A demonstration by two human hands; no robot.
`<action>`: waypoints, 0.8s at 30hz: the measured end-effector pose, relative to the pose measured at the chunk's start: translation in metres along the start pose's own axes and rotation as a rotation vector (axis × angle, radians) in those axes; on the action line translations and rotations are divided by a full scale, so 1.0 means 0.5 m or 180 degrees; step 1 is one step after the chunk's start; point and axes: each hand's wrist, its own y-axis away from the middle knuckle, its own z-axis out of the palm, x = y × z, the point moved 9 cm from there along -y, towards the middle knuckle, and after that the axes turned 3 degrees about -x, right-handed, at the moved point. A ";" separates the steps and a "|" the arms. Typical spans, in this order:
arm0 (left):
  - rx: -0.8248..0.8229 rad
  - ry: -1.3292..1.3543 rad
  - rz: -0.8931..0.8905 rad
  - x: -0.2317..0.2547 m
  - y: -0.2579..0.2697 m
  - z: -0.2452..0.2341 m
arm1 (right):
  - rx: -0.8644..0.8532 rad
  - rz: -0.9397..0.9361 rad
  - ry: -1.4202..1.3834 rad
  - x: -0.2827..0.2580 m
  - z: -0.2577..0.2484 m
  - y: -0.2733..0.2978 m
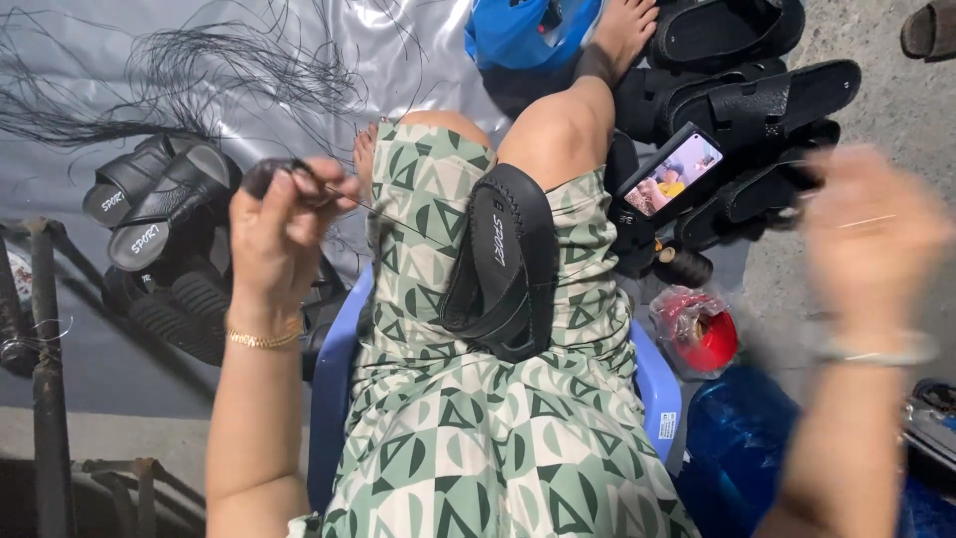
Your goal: Hand-sewing a black sandal strap using a needle and thread to repair it.
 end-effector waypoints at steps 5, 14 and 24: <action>-0.0737 0.2638 -0.0641 -0.019 -0.047 0.092 | -0.1428 -0.1512 -0.1605 -0.339 0.178 0.095; 0.0371 0.1251 -0.0240 -0.008 -0.099 0.015 | -0.1666 0.0666 -0.5532 -0.285 0.237 0.097; 0.0356 -0.3734 0.1332 0.111 0.022 0.069 | -0.0729 -0.0866 -0.0636 -0.265 0.093 0.086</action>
